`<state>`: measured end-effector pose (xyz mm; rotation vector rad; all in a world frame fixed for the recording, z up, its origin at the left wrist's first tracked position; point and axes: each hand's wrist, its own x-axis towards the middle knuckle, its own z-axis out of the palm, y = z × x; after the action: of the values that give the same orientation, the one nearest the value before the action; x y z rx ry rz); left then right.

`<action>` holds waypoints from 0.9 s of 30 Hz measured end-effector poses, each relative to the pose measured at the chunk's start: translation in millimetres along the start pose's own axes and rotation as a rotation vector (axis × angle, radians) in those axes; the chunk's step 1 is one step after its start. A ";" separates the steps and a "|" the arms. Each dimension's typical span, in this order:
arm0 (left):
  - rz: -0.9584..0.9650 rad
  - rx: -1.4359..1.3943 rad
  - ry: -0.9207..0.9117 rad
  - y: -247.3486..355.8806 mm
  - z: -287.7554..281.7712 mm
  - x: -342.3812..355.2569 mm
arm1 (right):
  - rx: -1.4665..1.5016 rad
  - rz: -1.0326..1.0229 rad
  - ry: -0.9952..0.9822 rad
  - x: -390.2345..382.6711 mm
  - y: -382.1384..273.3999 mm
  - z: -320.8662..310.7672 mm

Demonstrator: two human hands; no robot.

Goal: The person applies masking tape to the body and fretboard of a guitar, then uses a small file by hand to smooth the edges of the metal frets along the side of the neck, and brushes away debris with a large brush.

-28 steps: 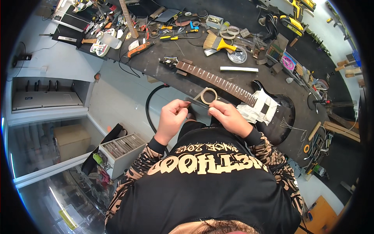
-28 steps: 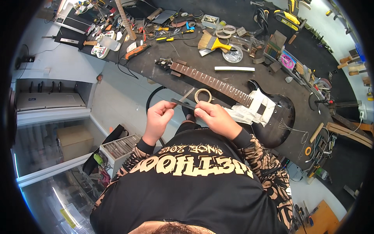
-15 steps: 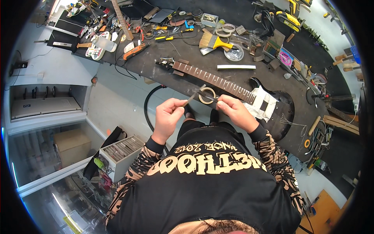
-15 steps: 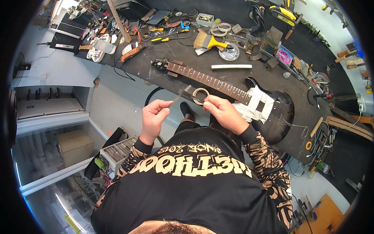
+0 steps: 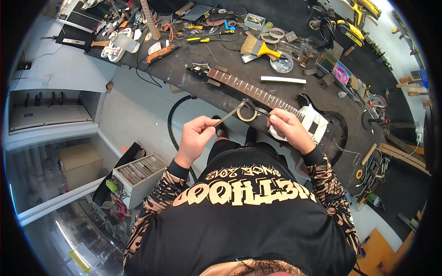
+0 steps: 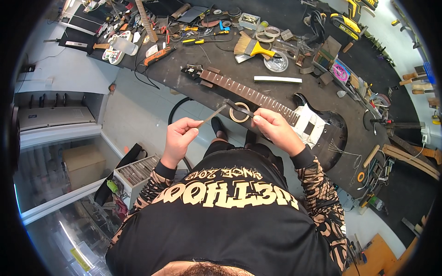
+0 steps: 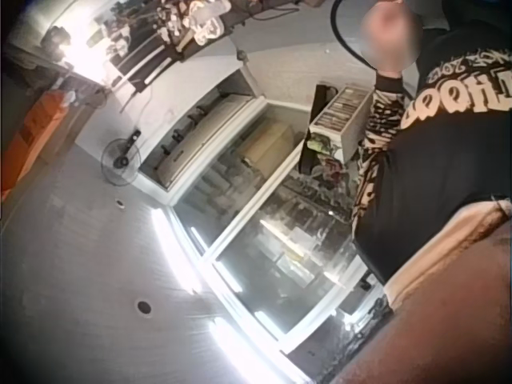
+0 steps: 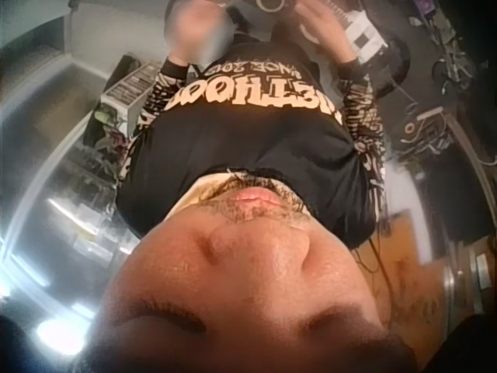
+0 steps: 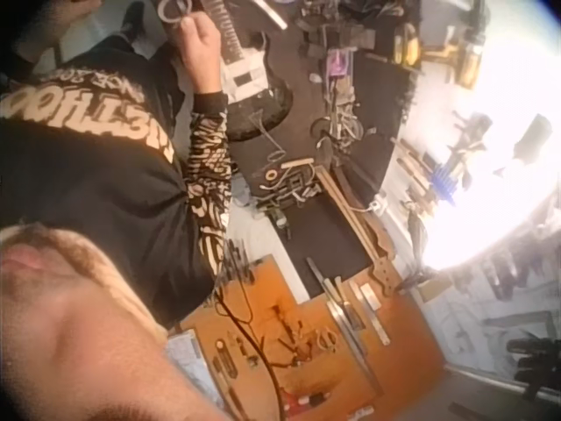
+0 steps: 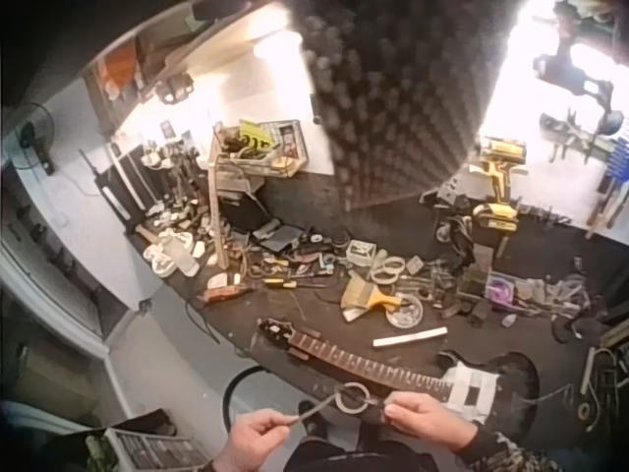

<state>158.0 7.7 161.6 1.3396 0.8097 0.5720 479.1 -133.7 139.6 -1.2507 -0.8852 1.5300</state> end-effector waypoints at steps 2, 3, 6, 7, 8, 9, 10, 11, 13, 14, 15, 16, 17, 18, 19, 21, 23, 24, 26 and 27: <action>-0.106 0.051 -0.110 2.1 0.1 -1.7 | -0.048 -0.042 -0.013 2.0 -3.2 4.1; -0.104 0.051 -0.107 2.1 1.9 -1.4 | -0.043 0.011 -0.034 4.0 -3.0 3.5; 0.017 -0.077 0.016 1.3 6.4 -0.4 | -0.095 0.048 -0.024 2.2 0.9 -2.6; 0.021 -0.062 0.037 1.6 4.4 -0.3 | -0.124 0.032 0.003 -0.2 0.1 -4.9; 0.026 -0.046 0.057 1.5 2.7 -0.2 | -0.153 0.015 0.030 -1.8 0.6 -6.8; 0.024 -0.047 0.054 0.2 2.5 -0.4 | -0.046 0.036 0.005 -2.0 1.3 -8.7; -0.004 0.031 0.009 -1.9 2.4 -0.5 | -0.045 0.038 0.009 -2.3 0.7 -6.6; -0.031 0.109 -0.037 -3.3 3.1 -0.6 | -0.003 0.057 -0.019 -1.8 -2.1 -1.3; -0.002 0.060 -0.040 1.3 8.5 0.9 | 0.034 0.097 -0.063 0.8 -3.2 0.1; 0.027 0.009 -0.039 3.6 10.6 1.8 | 0.035 0.095 -0.059 -0.2 0.4 -2.9; 0.029 0.011 -0.042 4.3 10.5 3.2 | 0.083 0.111 -0.054 -2.2 5.5 -8.2; 0.035 -0.010 -0.007 5.0 9.6 4.6 | 0.131 0.128 -0.050 -3.7 8.0 -12.4; 0.041 -0.032 0.029 5.5 8.6 6.1 | 0.133 0.125 -0.048 -4.7 8.3 -15.4; 0.038 -0.030 0.026 4.2 7.3 5.7 | 0.175 0.117 -0.058 -7.8 7.7 -16.5; 0.011 0.027 -0.004 1.5 5.6 5.8 | 0.217 0.110 -0.068 -10.3 7.2 -16.9; -0.016 0.083 -0.037 1.5 8.2 6.1 | 0.152 0.097 -0.061 -5.7 3.7 -6.8; -0.011 0.080 -0.079 5.2 16.6 5.8 | 0.037 0.106 -0.040 -3.6 4.9 -5.0; -0.009 0.082 -0.079 3.8 16.7 6.7 | 0.037 0.104 -0.040 -4.1 7.9 -7.4; 0.022 -0.010 0.001 -0.4 15.9 9.2 | -0.055 -0.003 0.016 -7.2 12.2 -13.4; 0.019 -0.008 -0.001 -0.8 15.9 9.0 | -0.052 -0.003 0.017 -8.6 10.6 -13.3</action>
<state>176.0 4.6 159.7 1.3417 0.7936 0.5892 490.1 -145.5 129.4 -1.2969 -0.9203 1.5006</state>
